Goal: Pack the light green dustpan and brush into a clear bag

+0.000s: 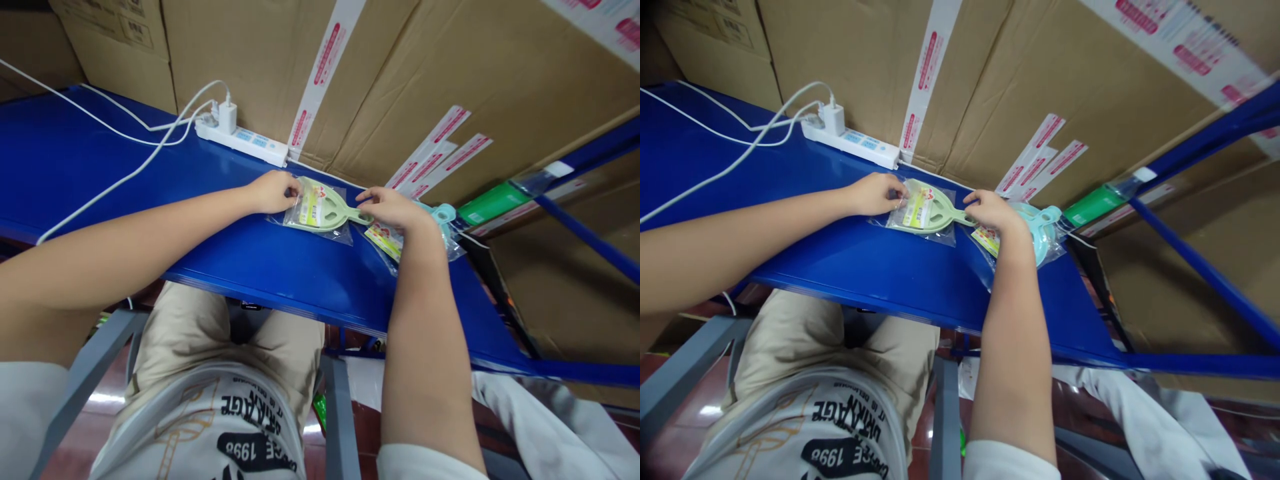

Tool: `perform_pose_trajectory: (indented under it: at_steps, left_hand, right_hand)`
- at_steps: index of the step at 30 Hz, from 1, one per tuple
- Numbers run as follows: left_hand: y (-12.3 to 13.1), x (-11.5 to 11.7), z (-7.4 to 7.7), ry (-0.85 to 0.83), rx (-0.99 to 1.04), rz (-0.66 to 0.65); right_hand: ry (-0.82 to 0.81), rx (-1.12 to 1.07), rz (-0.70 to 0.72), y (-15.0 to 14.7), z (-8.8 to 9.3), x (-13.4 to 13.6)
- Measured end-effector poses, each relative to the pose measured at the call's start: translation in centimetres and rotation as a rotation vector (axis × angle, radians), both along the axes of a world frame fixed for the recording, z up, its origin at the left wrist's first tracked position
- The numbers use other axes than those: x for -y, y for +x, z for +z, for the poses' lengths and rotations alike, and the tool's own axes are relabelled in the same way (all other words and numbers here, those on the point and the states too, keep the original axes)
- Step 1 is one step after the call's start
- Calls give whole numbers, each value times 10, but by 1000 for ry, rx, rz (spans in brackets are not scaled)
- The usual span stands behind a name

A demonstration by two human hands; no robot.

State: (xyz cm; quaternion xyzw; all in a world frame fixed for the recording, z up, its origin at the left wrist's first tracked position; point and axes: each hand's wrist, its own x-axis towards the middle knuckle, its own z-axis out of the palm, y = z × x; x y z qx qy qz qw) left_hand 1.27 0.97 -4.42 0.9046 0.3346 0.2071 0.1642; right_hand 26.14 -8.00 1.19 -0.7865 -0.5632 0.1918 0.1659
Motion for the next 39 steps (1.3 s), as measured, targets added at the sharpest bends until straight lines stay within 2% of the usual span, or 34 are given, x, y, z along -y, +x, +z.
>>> perform_pose_trajectory:
  at_steps: [8,14,20,33,39]
  left_hand:
    - [-3,3,5,-79,20,14]
    - [-7,3,8,-111,-3,34]
    - [-8,6,14,-91,-76,5]
    - [-18,2,19,-109,-157,38]
    - [-19,0,17,-75,-159,41]
  right_hand:
    - [32,10,-37,1,-1,1]
    - [14,-66,-65,1,-1,2]
    - [12,4,-77,-9,-1,3]
    - [131,248,-89,8,-15,-10]
    - [96,195,-104,0,-13,-9]
